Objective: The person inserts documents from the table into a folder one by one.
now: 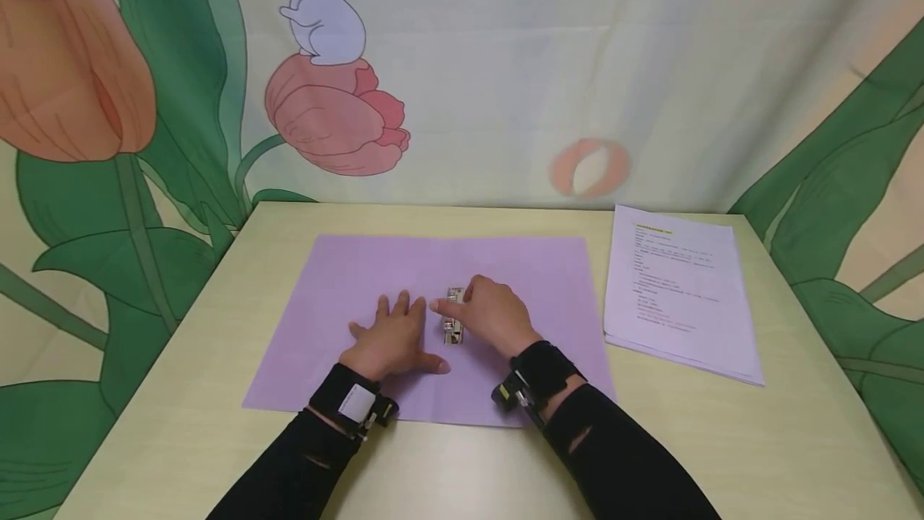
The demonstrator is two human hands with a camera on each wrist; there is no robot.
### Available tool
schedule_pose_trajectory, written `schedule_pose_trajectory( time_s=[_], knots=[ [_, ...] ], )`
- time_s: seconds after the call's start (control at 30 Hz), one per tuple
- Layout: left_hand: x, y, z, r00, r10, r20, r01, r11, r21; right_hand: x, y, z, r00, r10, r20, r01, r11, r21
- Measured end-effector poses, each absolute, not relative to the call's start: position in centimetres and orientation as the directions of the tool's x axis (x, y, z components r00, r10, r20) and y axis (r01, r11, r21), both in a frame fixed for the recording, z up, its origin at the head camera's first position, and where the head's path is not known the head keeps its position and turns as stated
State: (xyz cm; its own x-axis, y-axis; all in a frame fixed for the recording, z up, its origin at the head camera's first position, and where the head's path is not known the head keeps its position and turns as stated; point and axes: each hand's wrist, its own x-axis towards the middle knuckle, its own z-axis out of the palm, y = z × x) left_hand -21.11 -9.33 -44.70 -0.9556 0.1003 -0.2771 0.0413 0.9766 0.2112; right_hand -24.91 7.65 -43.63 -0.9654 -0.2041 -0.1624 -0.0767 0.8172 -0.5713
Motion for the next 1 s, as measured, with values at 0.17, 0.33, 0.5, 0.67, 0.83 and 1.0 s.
schedule_pose_trajectory(
  time_s=[0.17,0.33,0.5,0.67,0.83,1.0],
  knots=[
    [-21.3,-9.2,-44.5,-0.954,0.098,-0.285,0.044,0.981,0.192,-26.0,7.5,-43.7,-0.977,-0.187,-0.102,-0.086,0.784,-0.615],
    [-21.4,-9.2,-44.6,-0.956,0.11,-0.273,0.063,0.983,0.175,-27.2,7.6,-44.3,-0.986,-0.156,-0.053,-0.085,0.756,-0.65],
    [-21.5,-9.6,-45.0,-0.962,0.114,-0.249,0.068,0.98,0.187,-27.9,8.3,-45.1,-0.989,-0.15,-0.017,-0.097,0.718,-0.69],
    [-22.0,-9.7,-44.9,-0.969,0.124,-0.213,0.079,0.975,0.207,-26.9,10.1,-45.4,-0.992,-0.123,0.001,-0.085,0.68,-0.728],
    [-23.5,-9.8,-43.8,-0.969,0.192,-0.156,0.148,0.956,0.253,-24.8,11.3,-45.5,-0.994,-0.111,-0.005,-0.076,0.712,-0.698],
    [-25.4,-9.7,-42.7,-0.954,0.193,-0.231,0.106,0.934,0.342,-22.3,11.5,-45.8,-0.992,-0.129,-0.005,-0.097,0.768,-0.633]
  ],
)
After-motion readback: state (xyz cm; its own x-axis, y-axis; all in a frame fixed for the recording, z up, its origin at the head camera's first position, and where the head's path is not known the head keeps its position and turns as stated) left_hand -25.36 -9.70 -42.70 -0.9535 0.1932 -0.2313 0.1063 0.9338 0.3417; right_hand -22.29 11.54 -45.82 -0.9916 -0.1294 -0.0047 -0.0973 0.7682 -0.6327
